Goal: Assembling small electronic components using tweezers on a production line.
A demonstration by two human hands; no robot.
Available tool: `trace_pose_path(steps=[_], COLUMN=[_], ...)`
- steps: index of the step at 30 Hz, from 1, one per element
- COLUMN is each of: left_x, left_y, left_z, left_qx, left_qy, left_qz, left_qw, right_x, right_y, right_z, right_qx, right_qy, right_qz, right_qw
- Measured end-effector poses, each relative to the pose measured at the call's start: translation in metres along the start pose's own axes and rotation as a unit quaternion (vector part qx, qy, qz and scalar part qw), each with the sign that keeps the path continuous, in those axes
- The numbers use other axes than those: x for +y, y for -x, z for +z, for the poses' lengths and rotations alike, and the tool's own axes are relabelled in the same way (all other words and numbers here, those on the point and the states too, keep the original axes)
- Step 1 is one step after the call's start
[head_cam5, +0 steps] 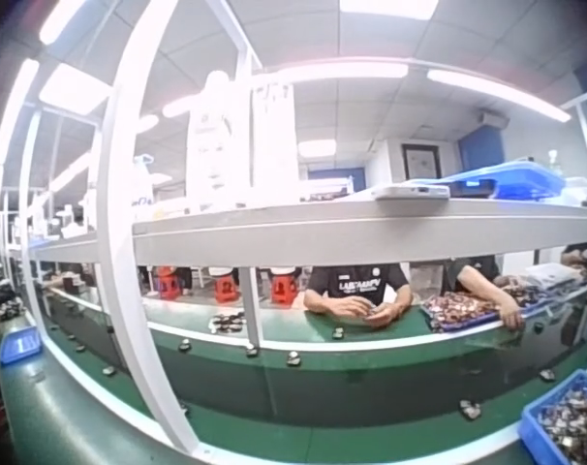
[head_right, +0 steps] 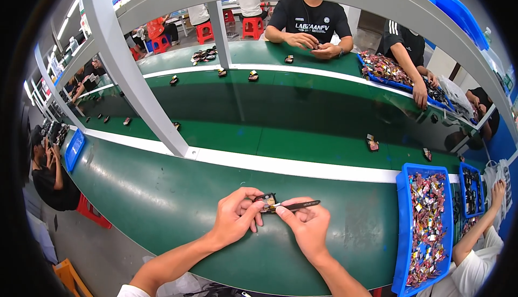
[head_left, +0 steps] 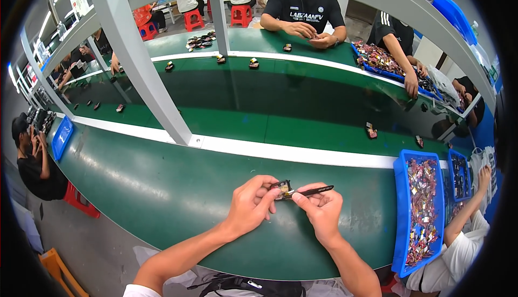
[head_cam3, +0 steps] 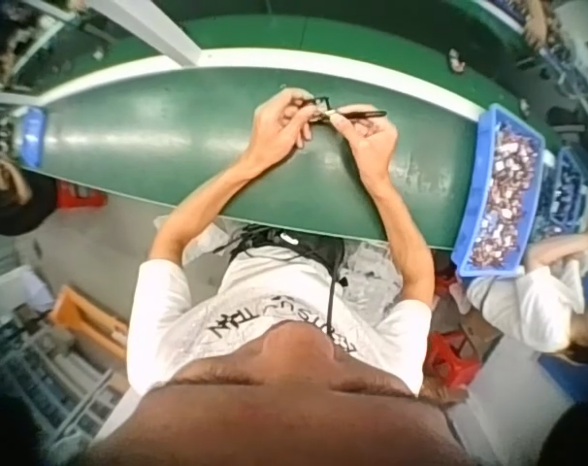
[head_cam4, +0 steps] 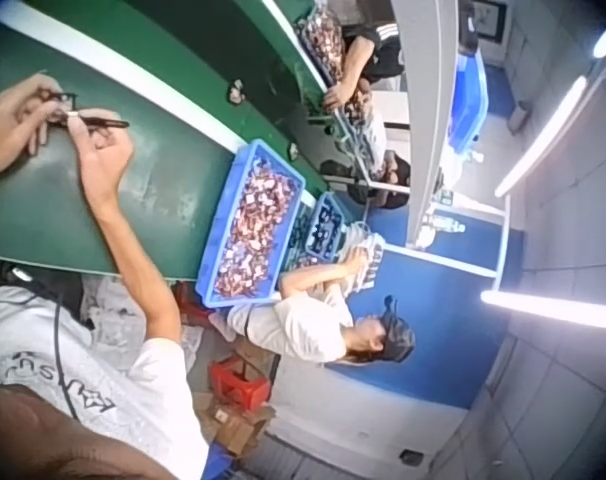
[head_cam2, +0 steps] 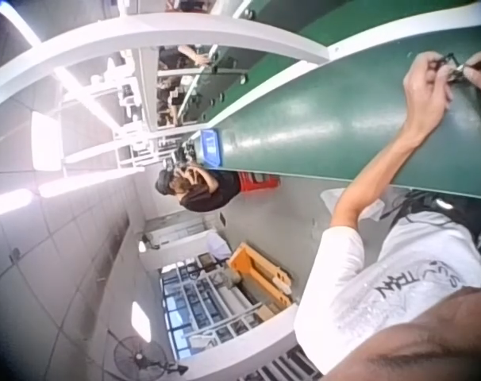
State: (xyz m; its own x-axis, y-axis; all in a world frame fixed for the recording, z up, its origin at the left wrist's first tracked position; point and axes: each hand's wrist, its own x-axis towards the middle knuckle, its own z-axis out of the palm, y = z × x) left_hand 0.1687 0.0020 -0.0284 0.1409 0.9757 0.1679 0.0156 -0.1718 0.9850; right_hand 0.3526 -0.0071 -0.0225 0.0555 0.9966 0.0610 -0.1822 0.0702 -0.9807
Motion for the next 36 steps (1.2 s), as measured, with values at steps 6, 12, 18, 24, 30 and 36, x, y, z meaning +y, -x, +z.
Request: trace_pose_path(steps=[6, 12, 18, 24, 30, 36], left_x=[-0.001, -0.001, -0.006, -0.006, -0.007, -0.007], left_y=[0.0, 0.0, -0.003, -0.004, -0.004, -0.003], left_z=[0.0, -0.002, -0.007, -0.01, -0.012, -0.01], left_qx=[0.001, -0.011, -0.037, -0.069, -0.073, -0.061], left_qy=[0.007, 0.005, 0.078, 0.142, 0.147, 0.14], left_qz=[0.006, 0.005, -0.071, -0.116, -0.107, -0.087], left_qw=[1.0, 1.0, 0.994, 0.981, 0.981, 0.984], right_x=[0.0, 0.007, 0.002, -0.001, -0.002, -0.002], right_y=[-0.002, -0.001, 0.003, 0.004, 0.004, 0.005], right_z=[-0.001, -0.007, -0.004, -0.001, -0.001, -0.001], right_qx=[-0.007, -0.027, -0.023, -0.008, -0.026, -0.014], right_qy=[-0.047, -0.004, 0.056, 0.144, 0.191, 0.175], right_qz=[0.04, 0.023, -0.041, -0.178, -0.235, -0.208], right_qw=[0.998, 0.999, 0.997, 0.973, 0.953, 0.962])
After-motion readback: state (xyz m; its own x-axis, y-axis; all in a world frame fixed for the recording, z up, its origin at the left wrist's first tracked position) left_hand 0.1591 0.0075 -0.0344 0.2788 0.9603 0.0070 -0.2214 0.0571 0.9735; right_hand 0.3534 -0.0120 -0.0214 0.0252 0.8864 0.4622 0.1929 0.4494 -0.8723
